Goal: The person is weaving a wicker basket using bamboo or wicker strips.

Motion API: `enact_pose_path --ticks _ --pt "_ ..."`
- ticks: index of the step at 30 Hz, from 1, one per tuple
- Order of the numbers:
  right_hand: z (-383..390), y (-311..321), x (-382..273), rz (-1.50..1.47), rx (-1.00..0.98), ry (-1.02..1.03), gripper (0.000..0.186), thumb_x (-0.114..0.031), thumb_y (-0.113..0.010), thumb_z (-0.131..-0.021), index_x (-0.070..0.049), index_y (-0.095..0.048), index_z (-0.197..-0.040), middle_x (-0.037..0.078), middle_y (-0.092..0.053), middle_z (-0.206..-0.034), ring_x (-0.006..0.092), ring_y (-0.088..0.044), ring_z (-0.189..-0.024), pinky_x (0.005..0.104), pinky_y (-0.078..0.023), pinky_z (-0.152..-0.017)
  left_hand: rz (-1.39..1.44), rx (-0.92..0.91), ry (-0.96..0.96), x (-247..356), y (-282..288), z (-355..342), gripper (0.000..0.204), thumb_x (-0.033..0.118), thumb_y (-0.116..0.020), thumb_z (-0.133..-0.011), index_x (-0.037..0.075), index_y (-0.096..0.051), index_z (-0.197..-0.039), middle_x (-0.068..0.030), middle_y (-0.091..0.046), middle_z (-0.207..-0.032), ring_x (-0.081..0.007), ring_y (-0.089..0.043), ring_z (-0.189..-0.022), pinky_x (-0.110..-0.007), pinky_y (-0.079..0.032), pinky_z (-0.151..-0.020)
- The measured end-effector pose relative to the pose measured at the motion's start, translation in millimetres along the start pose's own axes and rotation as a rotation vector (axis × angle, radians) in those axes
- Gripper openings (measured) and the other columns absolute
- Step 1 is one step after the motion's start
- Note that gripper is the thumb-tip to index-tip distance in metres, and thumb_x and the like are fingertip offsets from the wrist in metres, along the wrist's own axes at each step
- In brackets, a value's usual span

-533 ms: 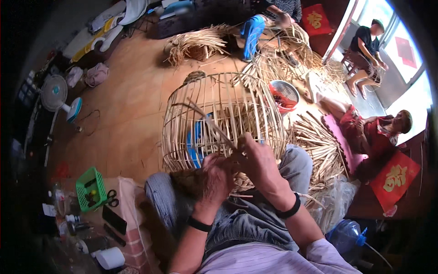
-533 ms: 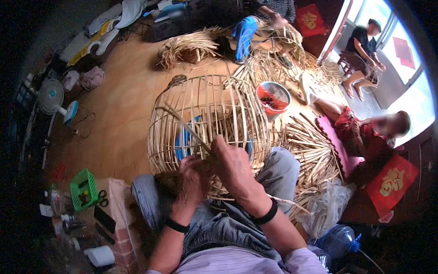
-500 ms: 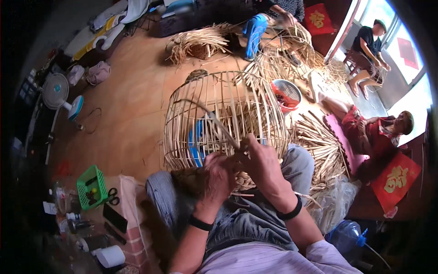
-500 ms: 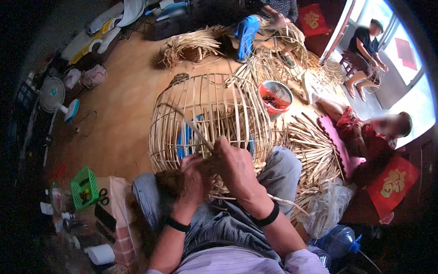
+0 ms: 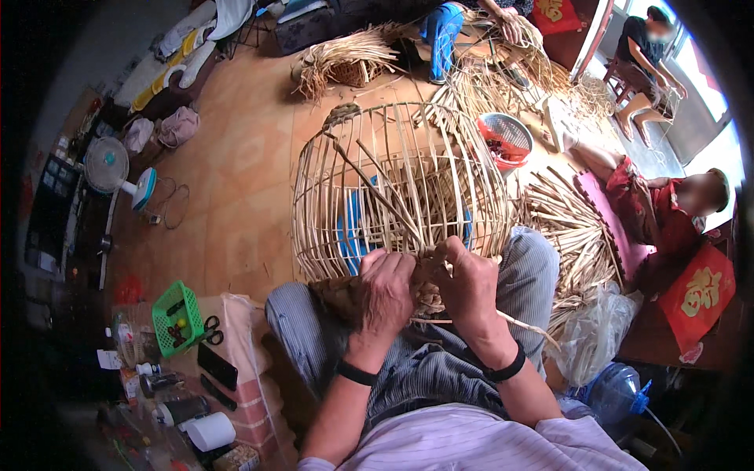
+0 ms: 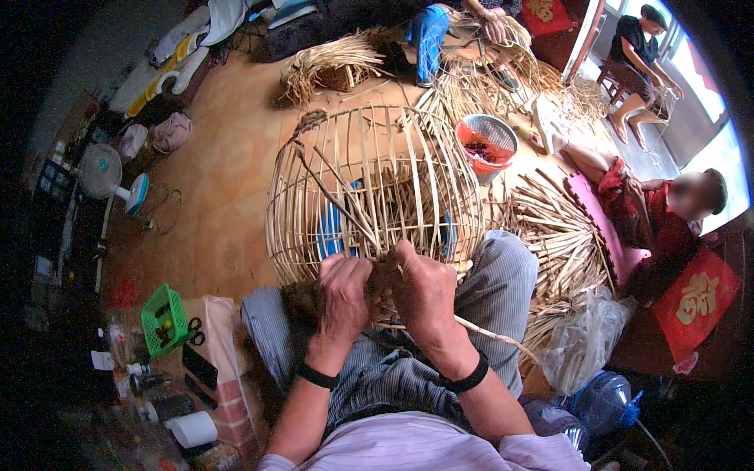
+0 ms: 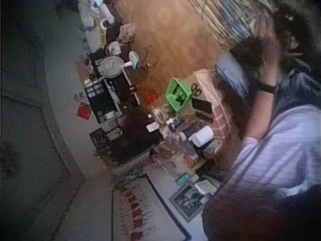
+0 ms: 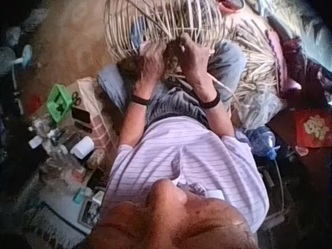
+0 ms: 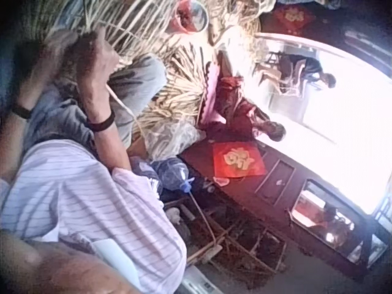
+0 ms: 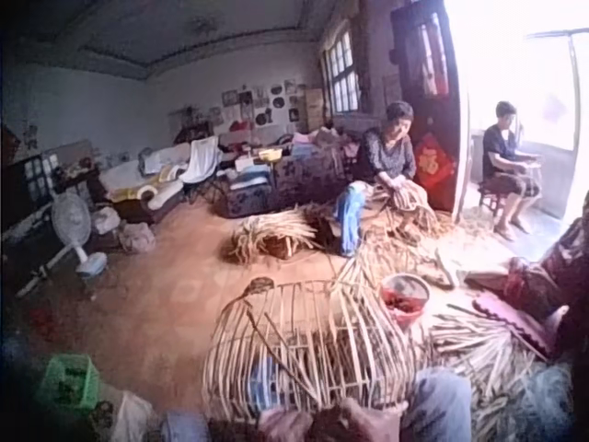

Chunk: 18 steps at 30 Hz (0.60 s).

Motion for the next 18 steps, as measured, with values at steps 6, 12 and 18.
enact_pose_path --ticks 6,12,18 --pt "21 -13 37 -0.539 0.034 -0.289 0.03 0.008 -0.082 -0.089 -0.007 -0.056 -0.085 0.002 -0.071 -0.078 0.0054 -0.065 -0.074 0.0254 -0.054 -0.063 0.018 0.038 0.015 0 -3 2 0.008 0.0 -0.059 -0.088 0.003 -0.063 -0.094 -0.0166 -0.066 -0.085 -0.0371 -0.068 -0.09 -0.047 -0.048 -0.098" --pt "14 -23 56 -0.951 0.059 -0.537 0.033 0.017 -0.077 -0.086 -0.007 -0.055 -0.081 -0.002 -0.063 -0.081 0.0102 -0.069 -0.086 0.0265 -0.059 -0.078 0.044 0.059 0.031 -5 -11 6 0.015 0.001 -0.056 -0.088 0.001 -0.066 -0.098 -0.0188 -0.067 -0.089 -0.0391 -0.067 -0.092 -0.049 -0.046 -0.099" --pt "-35 -9 64 -0.969 0.058 -0.612 0.035 0.015 -0.082 -0.083 -0.008 -0.055 -0.082 0.001 -0.067 -0.082 0.0108 -0.07 -0.081 0.0252 -0.058 -0.07 -0.037 0.053 0.08 -1 -13 9 0.024 -0.001 -0.057 -0.091 0.001 -0.065 -0.113 -0.0201 -0.071 -0.106 -0.0393 -0.068 -0.109 -0.049 -0.047 -0.106"
Point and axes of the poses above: each hand's wrist, its own z-axis away from the middle knuckle, its own y-axis out of the back of the hand, x = y × z, the point moved 7 cm from there along -z, towards the middle knuckle
